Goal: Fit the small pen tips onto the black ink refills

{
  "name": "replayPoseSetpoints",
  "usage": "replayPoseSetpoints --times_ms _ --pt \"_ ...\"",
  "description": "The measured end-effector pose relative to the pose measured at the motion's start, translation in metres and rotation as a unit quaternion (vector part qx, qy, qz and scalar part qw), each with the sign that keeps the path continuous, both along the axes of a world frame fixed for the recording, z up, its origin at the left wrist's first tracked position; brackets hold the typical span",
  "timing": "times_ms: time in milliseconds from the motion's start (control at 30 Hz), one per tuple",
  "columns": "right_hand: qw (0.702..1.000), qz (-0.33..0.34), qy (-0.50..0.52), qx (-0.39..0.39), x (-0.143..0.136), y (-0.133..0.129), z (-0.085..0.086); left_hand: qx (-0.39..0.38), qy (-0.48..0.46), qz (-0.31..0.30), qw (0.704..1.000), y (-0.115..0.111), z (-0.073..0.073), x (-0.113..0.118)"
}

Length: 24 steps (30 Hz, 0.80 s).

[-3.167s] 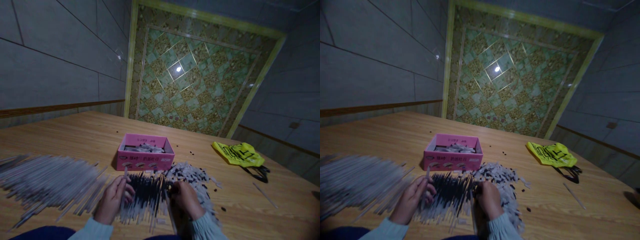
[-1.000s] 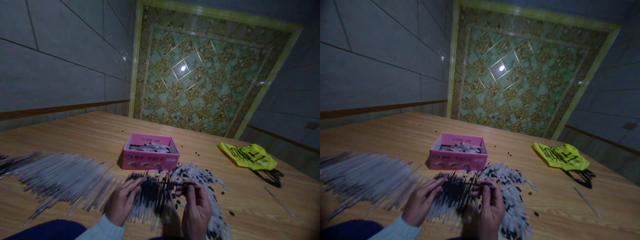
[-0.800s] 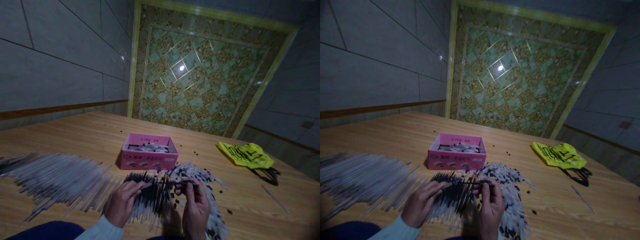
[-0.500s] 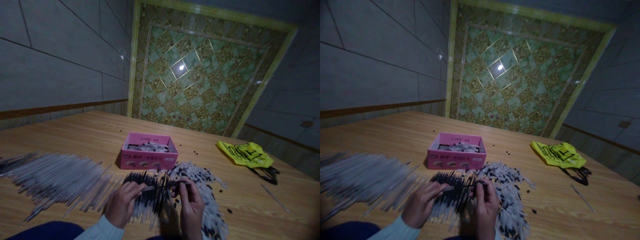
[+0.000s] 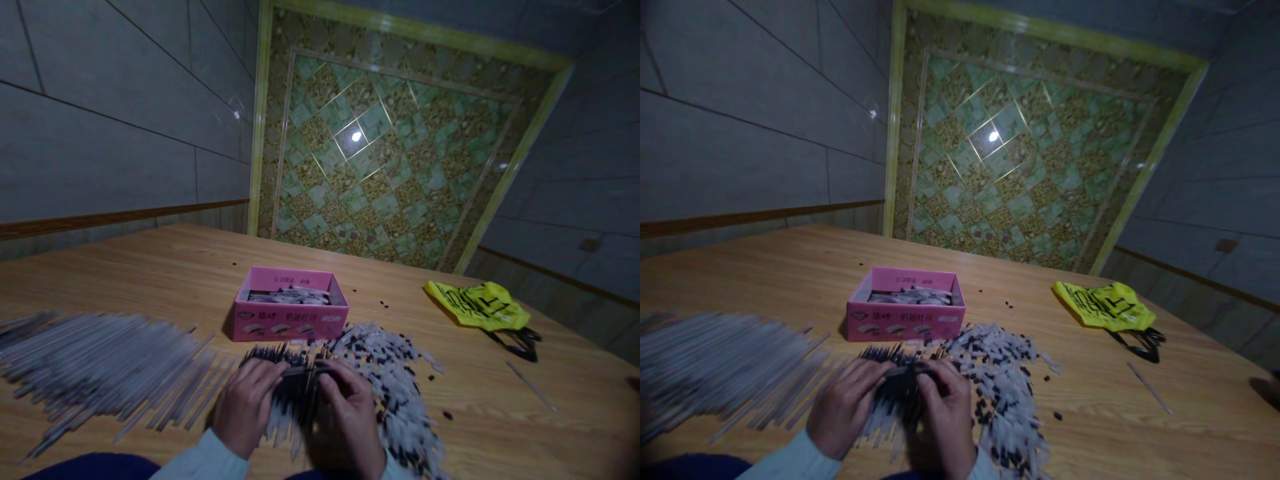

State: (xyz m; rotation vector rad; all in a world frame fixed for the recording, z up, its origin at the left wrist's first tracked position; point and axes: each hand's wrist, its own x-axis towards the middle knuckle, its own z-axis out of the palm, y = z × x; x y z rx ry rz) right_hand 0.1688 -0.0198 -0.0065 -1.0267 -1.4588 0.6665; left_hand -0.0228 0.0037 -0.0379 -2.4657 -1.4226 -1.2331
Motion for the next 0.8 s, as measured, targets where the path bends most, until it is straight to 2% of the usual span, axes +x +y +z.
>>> replayPoseSetpoints --times_ms 133,200,267,333,433,533,700,767,800 --pt "0.997 -0.052 0.049 -0.022 0.007 0.008 -0.003 -0.043 -0.109 0.031 0.993 0.013 0.009 0.013" --pt "0.995 -0.092 0.018 -0.027 0.018 0.014 -0.004 -0.055 -0.193 0.063 0.978 0.02 0.008 0.015" --pt "0.991 -0.11 -0.068 -0.046 0.033 0.019 -0.004 -0.05 -0.231 0.072 0.969 0.023 0.002 0.013" --pt "0.971 -0.098 -0.202 -0.084 0.048 0.022 -0.004 -0.02 -0.221 0.051 0.974 0.025 -0.006 0.008" --pt "0.908 -0.068 -0.39 -0.136 0.063 0.02 -0.003 0.019 -0.194 0.016 0.981 0.024 -0.015 0.0" --pt "0.871 -0.04 -0.466 -0.154 0.066 0.017 -0.005 0.033 -0.192 0.009 0.981 0.023 -0.019 -0.004" --pt "0.858 -0.048 -0.493 -0.134 0.063 0.02 -0.015 0.05 -0.151 0.008 0.987 0.022 -0.021 -0.003" --pt "0.867 -0.056 -0.478 -0.128 0.062 0.023 -0.019 0.077 -0.121 0.009 0.99 0.021 -0.022 -0.002" --pt "0.882 -0.064 -0.451 -0.122 0.061 0.025 -0.021 0.09 -0.105 0.008 0.99 0.02 -0.022 -0.001"
